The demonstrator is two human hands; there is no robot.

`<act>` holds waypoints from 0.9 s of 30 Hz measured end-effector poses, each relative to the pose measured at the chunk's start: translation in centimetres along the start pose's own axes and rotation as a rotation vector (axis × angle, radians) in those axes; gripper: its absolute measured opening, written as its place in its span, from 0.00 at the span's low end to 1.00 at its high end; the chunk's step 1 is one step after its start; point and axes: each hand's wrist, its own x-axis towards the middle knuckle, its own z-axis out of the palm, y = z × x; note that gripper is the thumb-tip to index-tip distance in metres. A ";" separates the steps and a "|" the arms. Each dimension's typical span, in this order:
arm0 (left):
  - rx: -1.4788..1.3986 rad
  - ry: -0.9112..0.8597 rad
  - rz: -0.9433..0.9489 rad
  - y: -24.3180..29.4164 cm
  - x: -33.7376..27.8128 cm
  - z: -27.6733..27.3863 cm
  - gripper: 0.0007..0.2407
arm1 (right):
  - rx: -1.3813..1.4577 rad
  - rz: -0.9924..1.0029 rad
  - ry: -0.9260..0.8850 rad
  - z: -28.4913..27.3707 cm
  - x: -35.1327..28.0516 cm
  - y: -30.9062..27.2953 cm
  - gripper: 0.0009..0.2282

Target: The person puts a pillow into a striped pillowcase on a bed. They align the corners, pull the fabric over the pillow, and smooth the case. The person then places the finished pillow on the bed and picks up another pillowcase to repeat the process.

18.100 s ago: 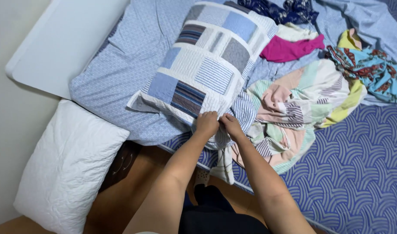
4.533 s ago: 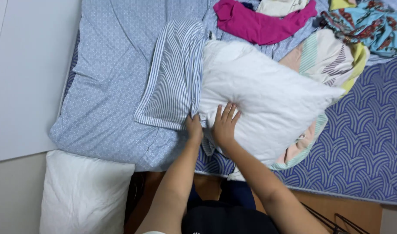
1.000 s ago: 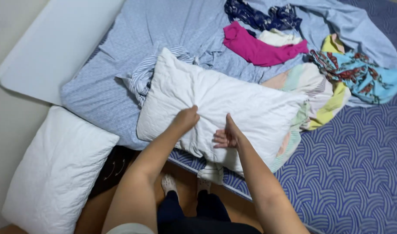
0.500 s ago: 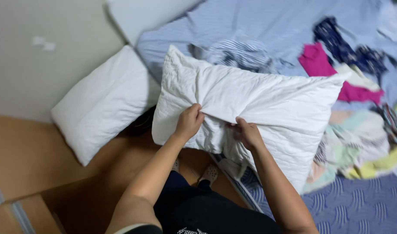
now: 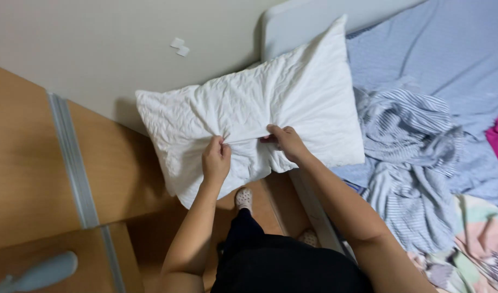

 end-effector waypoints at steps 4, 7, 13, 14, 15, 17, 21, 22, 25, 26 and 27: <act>0.038 -0.055 -0.123 -7.1 5.1 -3.7 0.04 | 0.054 0.007 -0.046 7.6 8.1 -1.2 0.16; 0.068 -0.058 -0.176 -10.7 8.2 -4.9 0.04 | 0.016 0.067 0.001 11.4 12.1 -2.1 0.17; 0.154 -0.110 -0.338 -16.5 12.3 -4.2 0.05 | 0.122 0.052 -0.044 14.1 20.5 -0.1 0.19; 0.173 -0.090 -0.315 -18.5 12.3 -3.5 0.05 | 0.090 0.099 -0.067 14.5 20.6 -0.3 0.19; 0.192 -0.071 -0.291 -20.4 12.1 -2.8 0.05 | 0.059 0.146 -0.090 14.9 20.7 -0.5 0.19; 0.257 -0.118 -0.301 -23.5 11.2 -1.4 0.05 | 0.016 0.128 -0.099 13.8 22.6 2.6 0.18; 0.266 -0.301 -0.419 -26.0 8.7 1.0 0.05 | -0.113 0.201 -0.021 10.2 21.9 5.7 0.19; 0.254 -0.319 -0.403 -25.3 9.0 1.9 0.05 | -0.106 0.198 0.004 9.1 20.5 4.4 0.19; 0.314 -0.314 -0.141 -21.0 9.6 3.7 0.09 | -0.129 0.320 0.104 5.7 16.4 2.3 0.18; 0.196 -0.458 -0.264 -18.3 10.0 4.1 0.11 | -0.055 0.314 0.130 4.0 15.4 3.0 0.18; 0.081 -0.604 -0.388 -15.6 10.2 4.4 0.14 | 0.019 0.306 0.156 2.4 14.2 3.8 0.18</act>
